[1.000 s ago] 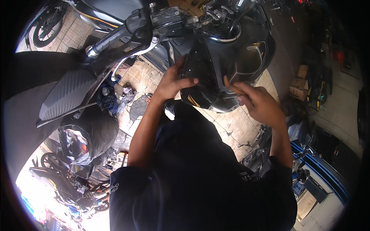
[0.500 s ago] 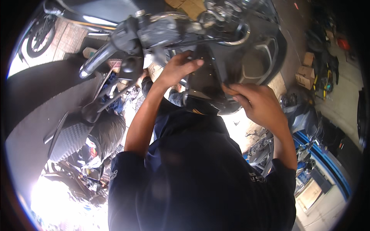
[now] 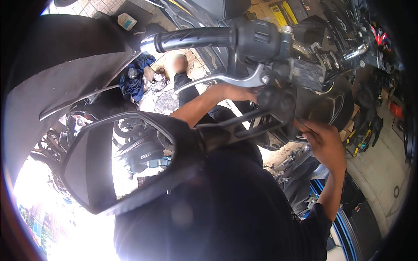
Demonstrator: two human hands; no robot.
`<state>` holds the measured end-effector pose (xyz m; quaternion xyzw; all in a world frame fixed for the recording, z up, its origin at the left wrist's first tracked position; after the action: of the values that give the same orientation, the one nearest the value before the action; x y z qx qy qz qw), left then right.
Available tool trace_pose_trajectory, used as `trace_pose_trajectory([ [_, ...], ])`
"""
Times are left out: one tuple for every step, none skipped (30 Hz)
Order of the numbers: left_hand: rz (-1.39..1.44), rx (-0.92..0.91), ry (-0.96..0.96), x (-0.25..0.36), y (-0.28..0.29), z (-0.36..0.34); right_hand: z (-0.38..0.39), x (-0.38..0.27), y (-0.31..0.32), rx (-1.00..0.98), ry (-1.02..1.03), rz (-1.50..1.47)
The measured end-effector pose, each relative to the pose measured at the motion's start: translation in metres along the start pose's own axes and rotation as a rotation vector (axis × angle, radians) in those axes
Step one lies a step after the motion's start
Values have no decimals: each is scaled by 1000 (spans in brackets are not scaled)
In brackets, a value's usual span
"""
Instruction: The person uses a screwdriver to remove screws from the front body panel of a motorcycle, then uses a small piece of brown material to pry and wedge open the plastic fairing, and continues unscrewing parts of the dashboard and bodywork.
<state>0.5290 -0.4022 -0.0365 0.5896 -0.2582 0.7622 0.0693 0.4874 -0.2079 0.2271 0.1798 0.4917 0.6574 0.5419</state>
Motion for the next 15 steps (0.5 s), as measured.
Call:
trace_pose_trajectory([
  [-5, -13, -4, -3, 3, -5, -3, -4, 1, -16, 40, 80],
  [-9, -21, -11, -5, 8, -9, -5, -9, 2, -22, 50, 97],
  [-14, -37, -16, -7, 8, -12, -5, -13, 3, -28, 60, 113],
  [-18, -49, -25, -9, 9, -17, -5, -16, 5, -30, 61, 135],
  [-18, -63, -34, -10, 8, -20, -5, -18, 6, -13, 67, 151],
  [-21, -69, -42, -12, 8, -21, -5, -21, 7, 4, 72, 166],
  [-26, -78, -47, -12, 6, -23, -4, -23, 8, 25, 72, 178],
  [-30, -86, -52, -13, 3, -22, -5, -27, 10, 2, 28, 249],
  [-34, -92, -54, -15, -1, -20, -7, -33, 14, -20, -25, 323],
  [-39, -90, -56, -18, -3, -15, -9, -36, 14, -43, -81, 396],
  [-32, -83, -57, -21, -5, -9, -12, -39, 13, -43, -44, 430],
  [-81, -94, -51, -37, -6, 3, -16, -37, 10, -43, -9, 466],
  [-68, -59, -86, -25, -11, 6, -18, -33, 8, -47, 16, 502],
  [-54, -29, -125, -11, -17, 8, -17, -32, 6, -60, -1, 532],
  [-49, 8, -158, 4, -21, 13, -18, -32, 6, -67, 64, 601],
])
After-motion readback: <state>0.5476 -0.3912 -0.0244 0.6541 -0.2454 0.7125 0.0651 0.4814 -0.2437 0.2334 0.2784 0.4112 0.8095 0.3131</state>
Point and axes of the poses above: each hand's wrist, its own z-axis away from the middle knuckle, its own y-axis out of the back of the hand, x = y × z, the point moved 2 cm from there along -z, towards the middle knuckle, and after that the axes turned 12 degrees about x, right-handed, at the moved point
